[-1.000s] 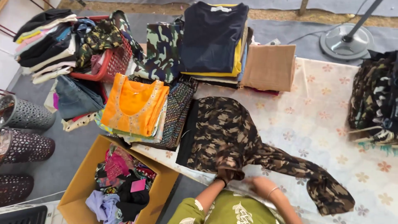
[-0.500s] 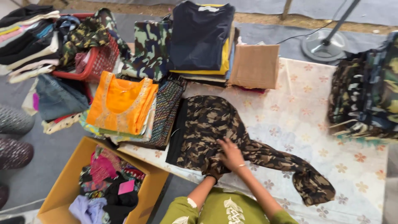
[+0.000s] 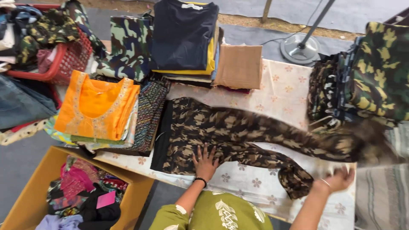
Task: The recorder is folding various items of clothing, including shirts and pants, and organizing them on a table.
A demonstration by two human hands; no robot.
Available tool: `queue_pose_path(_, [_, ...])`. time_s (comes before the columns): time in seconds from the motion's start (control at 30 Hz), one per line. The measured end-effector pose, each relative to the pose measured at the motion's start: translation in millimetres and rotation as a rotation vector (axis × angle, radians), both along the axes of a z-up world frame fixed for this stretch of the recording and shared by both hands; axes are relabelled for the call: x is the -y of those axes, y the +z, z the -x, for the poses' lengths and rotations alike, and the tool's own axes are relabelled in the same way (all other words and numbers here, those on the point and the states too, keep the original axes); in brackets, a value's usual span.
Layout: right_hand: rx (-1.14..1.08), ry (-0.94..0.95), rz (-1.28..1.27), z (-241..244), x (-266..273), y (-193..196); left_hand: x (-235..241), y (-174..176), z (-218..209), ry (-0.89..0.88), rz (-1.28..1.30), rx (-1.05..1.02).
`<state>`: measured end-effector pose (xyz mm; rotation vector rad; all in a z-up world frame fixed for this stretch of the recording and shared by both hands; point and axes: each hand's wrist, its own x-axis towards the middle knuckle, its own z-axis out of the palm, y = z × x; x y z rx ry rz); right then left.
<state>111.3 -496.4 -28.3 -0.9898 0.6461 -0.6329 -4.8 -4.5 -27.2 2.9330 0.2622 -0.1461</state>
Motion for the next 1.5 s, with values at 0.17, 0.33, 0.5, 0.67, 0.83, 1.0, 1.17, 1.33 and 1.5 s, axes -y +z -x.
queue_pose_path(0.17, [-0.341, -0.192, -0.057, 90, 62, -19, 4, 2, -4, 0.010, -0.028, 0.008])
queue_pose_path(0.33, [-0.683, 0.219, 0.165, 131, 53, -89, 1, -2, -3, -0.011, -0.060, 0.020])
queue_pose_path(0.5, [-0.914, 0.327, 0.833, 100, -23, -76, 0, -5, -1, -0.006, -0.049, 0.042])
queue_pose_path(0.67, [-0.998, 0.503, 1.287, 55, -103, -3, -2, 1, 16, 0.078, 0.011, 0.236])
queue_pose_path(0.83, [-0.391, 0.730, 1.363, 38, -180, 73, -29, -13, 36, 0.568, -0.041, 0.328])
queue_pose_path(1.0, [-0.100, 1.040, 0.159, 53, -179, 203, -52, -14, 56, 0.692, -0.126, 0.172])
queue_pose_path(1.17, [-0.008, 0.788, 0.332, 51, -32, 175, -59, -15, 67, 0.615, -0.114, 0.129])
queue_pose_path(1.33, [-0.688, -0.415, 1.778, 74, 87, 111, -56, -17, 67, 0.592, -0.168, 0.177])
queue_pose_path(1.5, [-0.656, -0.310, 1.628, 105, 124, 34, -51, -20, 66, 0.580, -0.188, 0.193])
